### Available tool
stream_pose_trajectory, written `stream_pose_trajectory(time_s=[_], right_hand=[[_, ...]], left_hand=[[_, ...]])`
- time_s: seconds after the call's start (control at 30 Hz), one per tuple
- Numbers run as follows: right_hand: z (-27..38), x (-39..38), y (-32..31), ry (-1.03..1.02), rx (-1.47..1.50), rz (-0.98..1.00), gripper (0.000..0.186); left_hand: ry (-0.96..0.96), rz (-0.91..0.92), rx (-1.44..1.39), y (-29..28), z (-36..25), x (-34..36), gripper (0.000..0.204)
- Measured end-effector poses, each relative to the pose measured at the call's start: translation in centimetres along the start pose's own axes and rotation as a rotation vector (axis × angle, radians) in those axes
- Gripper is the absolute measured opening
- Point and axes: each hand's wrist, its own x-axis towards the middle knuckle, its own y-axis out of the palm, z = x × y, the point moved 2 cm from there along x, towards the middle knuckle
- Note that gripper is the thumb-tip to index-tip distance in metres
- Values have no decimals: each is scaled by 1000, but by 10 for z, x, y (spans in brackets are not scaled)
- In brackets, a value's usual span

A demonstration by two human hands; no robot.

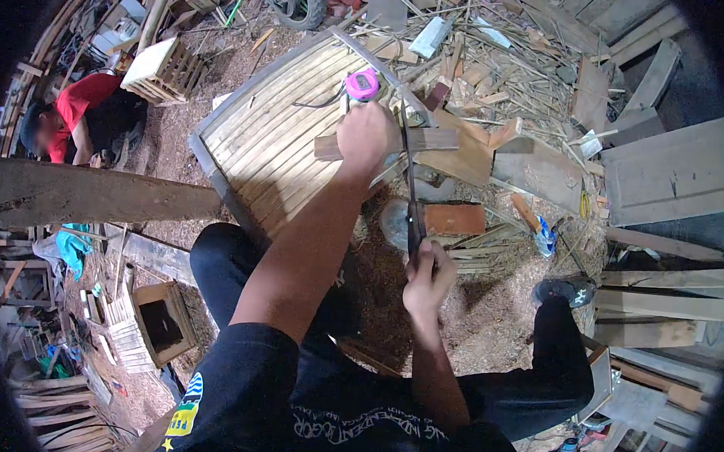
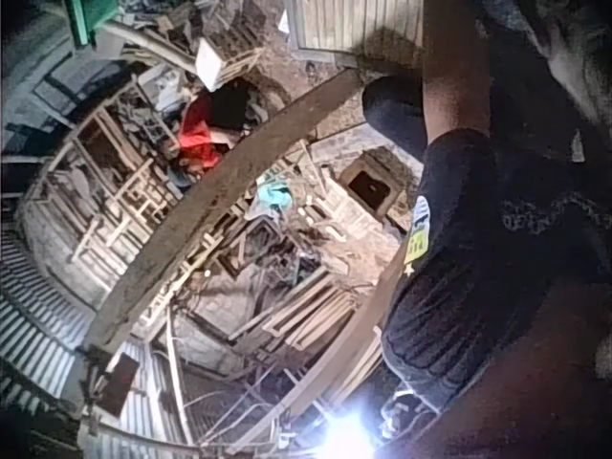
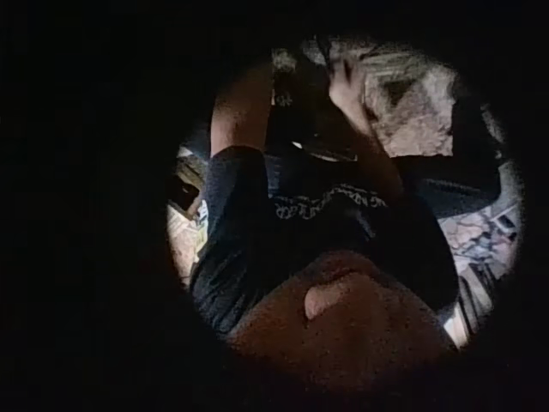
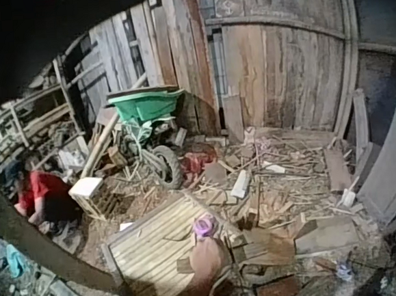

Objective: The person saws a piece of wood using a hand saw and then hammers small nails into the corners of a wooden frame assembly.

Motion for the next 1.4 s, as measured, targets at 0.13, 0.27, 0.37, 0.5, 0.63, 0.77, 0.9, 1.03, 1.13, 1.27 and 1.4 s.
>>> stream_pose_trajectory(time_s=[0.13,0.27,0.37,0.5,0.63,0.77,0.9,1.03,1.13,1.27,1.4], right_hand=[[12,30,6,13,17,-83,33],[-18,16,7,-232,-179,-168,35],[13,-16,0,39,-5,-59,36],[20,12,8,-143,-40,-174,38],[-4,16,5,-137,-168,-164,35],[27,-25,1,99,82,-9,30],[-2,-16,-5,-23,7,-70,32],[13,28,17,62,-46,-135,32],[18,-3,8,-87,-185,-103,33],[22,-25,3,56,128,-113,38],[14,29,15,-39,-132,-91,40]], left_hand=[[109,47,-7,6,-6,0,42],[54,16,-29,2,-9,0,35],[58,16,3,3,5,6,36],[109,8,-2,11,2,9,37],[49,48,-39,10,3,7,38],[83,-59,-19,9,8,9,40],[93,5,-38,9,-3,8,41],[49,43,-44,3,-1,9,41],[21,13,-25,2,-6,0,41],[114,26,-49,2,-2,4,40],[75,28,-24,3,-6,3,40]])
